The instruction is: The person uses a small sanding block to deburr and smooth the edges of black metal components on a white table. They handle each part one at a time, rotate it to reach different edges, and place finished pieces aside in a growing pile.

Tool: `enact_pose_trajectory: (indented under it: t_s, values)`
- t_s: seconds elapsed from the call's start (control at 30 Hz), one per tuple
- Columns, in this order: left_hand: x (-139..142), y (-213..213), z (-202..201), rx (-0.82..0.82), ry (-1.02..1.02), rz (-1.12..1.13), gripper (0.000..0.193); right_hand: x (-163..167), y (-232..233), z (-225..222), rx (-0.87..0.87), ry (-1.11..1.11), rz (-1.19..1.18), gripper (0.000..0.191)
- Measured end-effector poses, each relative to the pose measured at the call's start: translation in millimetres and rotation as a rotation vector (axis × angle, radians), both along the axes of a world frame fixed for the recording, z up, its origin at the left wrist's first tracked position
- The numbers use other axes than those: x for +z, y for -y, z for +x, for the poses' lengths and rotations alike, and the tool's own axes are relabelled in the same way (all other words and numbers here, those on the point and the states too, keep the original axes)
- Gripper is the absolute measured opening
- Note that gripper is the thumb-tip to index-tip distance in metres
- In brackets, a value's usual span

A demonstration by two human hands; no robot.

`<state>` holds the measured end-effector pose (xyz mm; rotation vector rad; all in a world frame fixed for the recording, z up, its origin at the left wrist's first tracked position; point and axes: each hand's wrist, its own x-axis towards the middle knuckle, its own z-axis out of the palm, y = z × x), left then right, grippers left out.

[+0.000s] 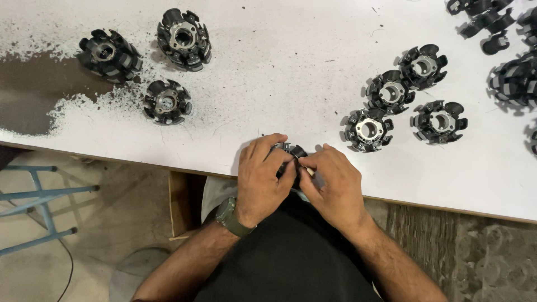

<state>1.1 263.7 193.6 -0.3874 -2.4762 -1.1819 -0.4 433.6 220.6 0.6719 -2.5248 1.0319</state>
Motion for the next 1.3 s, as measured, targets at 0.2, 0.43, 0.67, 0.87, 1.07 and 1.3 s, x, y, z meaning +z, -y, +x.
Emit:
enact_pose_trajectory:
  t_s: [0.2, 0.43, 0.67, 0.87, 1.07, 1.3]
  values:
    - [-8, -4, -3, 0.033, -0.013, -0.007, 0.012, -1, -1, 0, -0.002, 0.033, 0.017, 0.019]
    - [-10, -6, -3, 0.041, -0.046, 0.005, 0.013, -2, -4, 5, -0.021, 0.000, -0.011, 0.020]
    - [-6, 1, -1, 0.010, -0.018, 0.120, 0.012, -5, -4, 6, -0.011, -0.046, 0.054, 0.023]
    - [9, 11, -1, -0.074, 0.030, 0.035, 0.015, -1, -5, 3, 0.000, -0.004, 0.048, 0.021]
    - [18, 8, -1, -0.118, 0.049, -0.002, 0.013, 3, -4, 2, 0.001, 0.008, 0.037, 0.022]
    - [6, -3, -2, -0.008, 0.053, 0.063, 0.009, 0, -7, 7, -0.014, 0.017, -0.067, 0.019]
